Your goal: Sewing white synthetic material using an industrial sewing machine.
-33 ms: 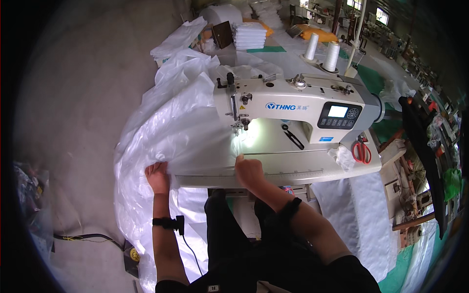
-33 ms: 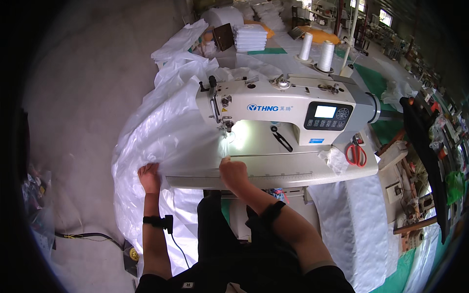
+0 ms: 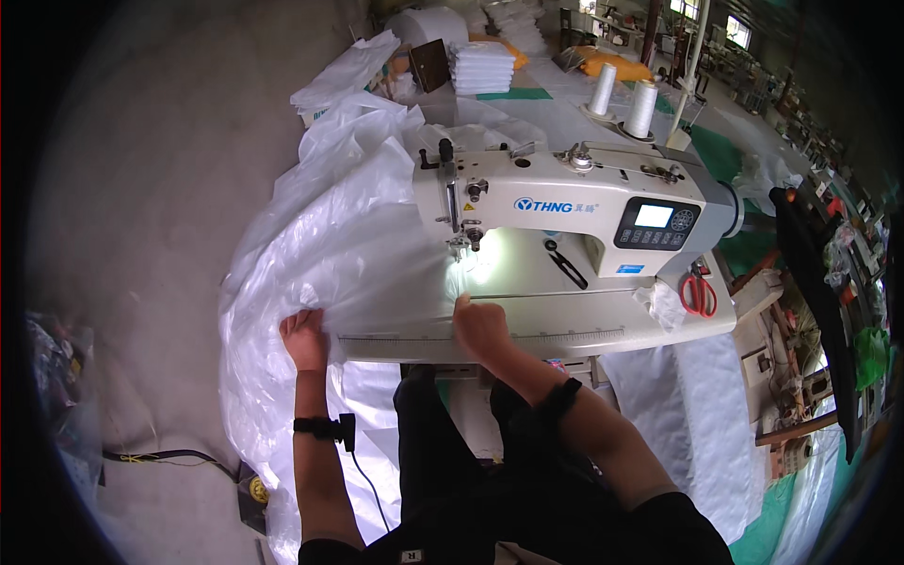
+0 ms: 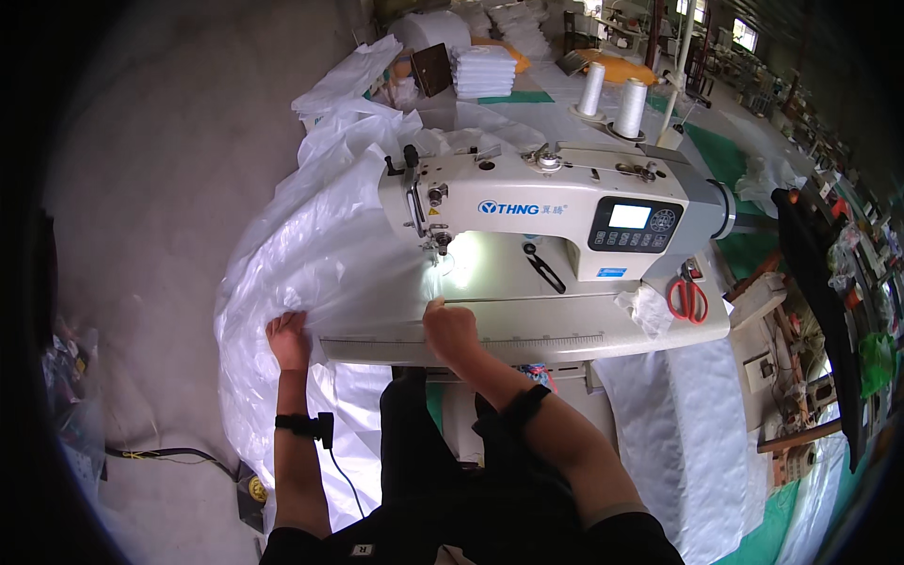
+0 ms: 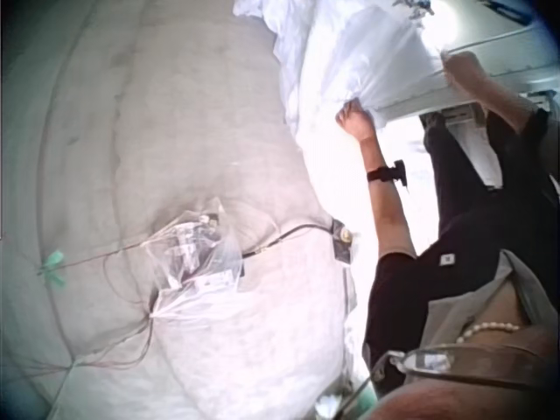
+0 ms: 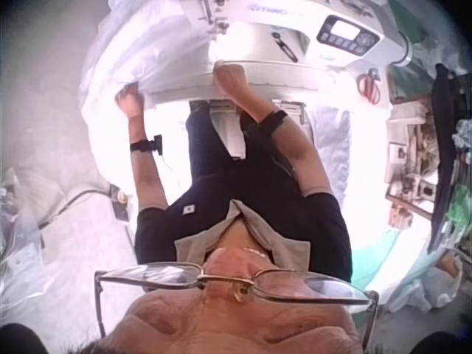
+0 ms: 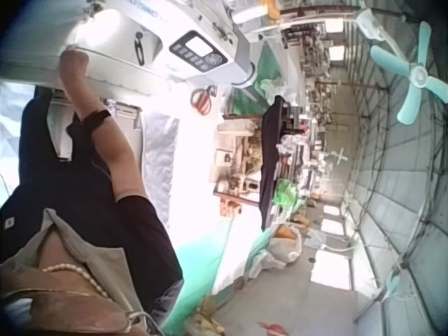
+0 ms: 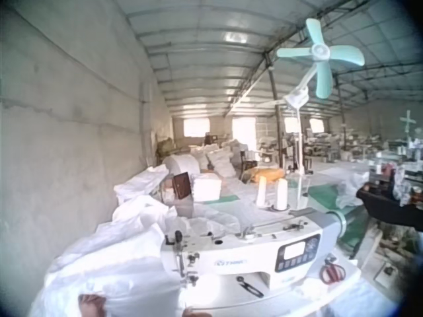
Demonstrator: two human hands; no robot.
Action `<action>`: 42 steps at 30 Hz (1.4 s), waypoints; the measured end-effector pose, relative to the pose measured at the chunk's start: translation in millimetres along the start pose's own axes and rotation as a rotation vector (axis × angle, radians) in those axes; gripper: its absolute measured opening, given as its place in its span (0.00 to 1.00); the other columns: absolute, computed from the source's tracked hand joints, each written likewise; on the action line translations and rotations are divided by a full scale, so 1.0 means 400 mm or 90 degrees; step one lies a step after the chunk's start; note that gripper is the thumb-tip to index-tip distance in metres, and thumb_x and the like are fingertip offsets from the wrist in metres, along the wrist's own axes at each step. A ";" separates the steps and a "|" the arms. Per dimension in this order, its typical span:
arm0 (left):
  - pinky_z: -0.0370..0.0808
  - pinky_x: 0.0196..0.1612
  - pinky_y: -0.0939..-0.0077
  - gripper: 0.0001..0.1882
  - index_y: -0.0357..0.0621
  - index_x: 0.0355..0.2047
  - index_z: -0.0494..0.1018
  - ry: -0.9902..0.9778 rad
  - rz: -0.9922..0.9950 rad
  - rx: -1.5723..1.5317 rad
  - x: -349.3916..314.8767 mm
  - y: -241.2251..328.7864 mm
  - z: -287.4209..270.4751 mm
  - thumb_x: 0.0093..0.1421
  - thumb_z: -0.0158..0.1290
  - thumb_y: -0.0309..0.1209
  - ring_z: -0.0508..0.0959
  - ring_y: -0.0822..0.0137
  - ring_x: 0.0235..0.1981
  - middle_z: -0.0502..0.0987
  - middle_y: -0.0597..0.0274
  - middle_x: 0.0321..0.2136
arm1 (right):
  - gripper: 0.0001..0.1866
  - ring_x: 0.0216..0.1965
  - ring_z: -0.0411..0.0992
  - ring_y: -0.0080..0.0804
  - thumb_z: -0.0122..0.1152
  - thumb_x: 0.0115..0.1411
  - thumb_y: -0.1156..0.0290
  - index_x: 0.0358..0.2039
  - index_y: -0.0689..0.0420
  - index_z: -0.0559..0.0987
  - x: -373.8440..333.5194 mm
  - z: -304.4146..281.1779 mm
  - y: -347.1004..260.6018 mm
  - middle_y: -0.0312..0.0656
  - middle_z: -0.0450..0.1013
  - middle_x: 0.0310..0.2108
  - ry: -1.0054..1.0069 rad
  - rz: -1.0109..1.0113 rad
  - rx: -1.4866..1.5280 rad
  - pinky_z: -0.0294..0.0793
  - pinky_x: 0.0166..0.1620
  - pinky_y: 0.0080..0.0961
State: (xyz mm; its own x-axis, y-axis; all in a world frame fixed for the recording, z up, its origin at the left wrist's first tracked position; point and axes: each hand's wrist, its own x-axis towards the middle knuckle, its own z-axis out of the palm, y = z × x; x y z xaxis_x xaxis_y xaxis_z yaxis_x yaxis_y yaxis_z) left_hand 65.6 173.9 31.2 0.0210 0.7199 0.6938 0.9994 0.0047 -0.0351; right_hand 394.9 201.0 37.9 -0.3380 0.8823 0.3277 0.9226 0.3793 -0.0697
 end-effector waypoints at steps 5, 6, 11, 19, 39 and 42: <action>0.68 0.42 0.65 0.14 0.50 0.31 0.77 -0.056 -0.034 0.024 0.061 0.007 0.037 0.44 0.48 0.22 0.75 0.60 0.35 0.76 0.66 0.31 | 0.17 0.17 0.75 0.30 0.55 0.49 0.73 0.41 0.68 0.75 0.078 0.033 0.032 0.37 0.74 0.15 0.029 -0.032 -0.022 0.72 0.20 0.24; 0.68 0.42 0.65 0.14 0.50 0.31 0.77 -0.056 -0.035 0.022 0.074 0.007 0.047 0.44 0.48 0.22 0.75 0.60 0.35 0.76 0.66 0.31 | 0.17 0.18 0.75 0.29 0.55 0.50 0.73 0.41 0.67 0.75 0.091 0.036 0.037 0.37 0.74 0.16 0.034 -0.038 -0.028 0.72 0.20 0.24; 0.70 0.39 0.65 0.09 0.51 0.30 0.76 -0.080 -0.073 0.075 0.130 0.000 0.106 0.50 0.48 0.26 0.75 0.62 0.37 0.76 0.67 0.31 | 0.18 0.19 0.75 0.29 0.52 0.53 0.70 0.43 0.66 0.74 0.110 0.041 0.036 0.37 0.74 0.16 0.016 -0.009 -0.027 0.72 0.21 0.25; 0.74 0.38 0.62 0.09 0.51 0.33 0.75 -0.184 -0.138 0.112 0.207 -0.031 0.189 0.51 0.49 0.28 0.76 0.61 0.41 0.75 0.65 0.36 | 0.22 0.23 0.75 0.44 0.47 0.60 0.58 0.50 0.58 0.70 0.121 0.005 0.031 0.45 0.75 0.20 -0.067 0.105 0.160 0.73 0.29 0.41; 0.72 0.25 0.53 0.09 0.45 0.38 0.67 -0.453 0.091 -0.348 -0.162 0.476 -0.365 0.57 0.47 0.32 0.76 0.46 0.23 0.75 0.51 0.28 | 0.38 0.48 0.66 0.39 0.64 0.52 0.58 0.59 0.59 0.60 -0.290 -0.005 -0.197 0.49 0.66 0.47 -0.309 -0.245 0.769 0.66 0.51 0.33; 0.75 0.31 0.57 0.16 0.46 0.45 0.68 -0.457 0.160 -0.473 -0.104 0.471 -0.443 0.56 0.52 0.35 0.78 0.48 0.28 0.77 0.53 0.33 | 0.36 0.51 0.65 0.39 0.63 0.53 0.58 0.58 0.59 0.61 -0.349 0.008 -0.152 0.48 0.66 0.49 -0.531 -0.144 0.925 0.65 0.53 0.35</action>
State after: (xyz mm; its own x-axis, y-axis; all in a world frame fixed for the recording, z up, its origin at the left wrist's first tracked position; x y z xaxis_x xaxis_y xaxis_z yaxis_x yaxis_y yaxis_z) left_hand 258.0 21.9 123.2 0.4497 0.8832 0.1328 0.7400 -0.4517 0.4984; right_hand 385.5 55.8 -6.6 -0.8667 0.4944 -0.0660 0.0841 0.0144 -0.9964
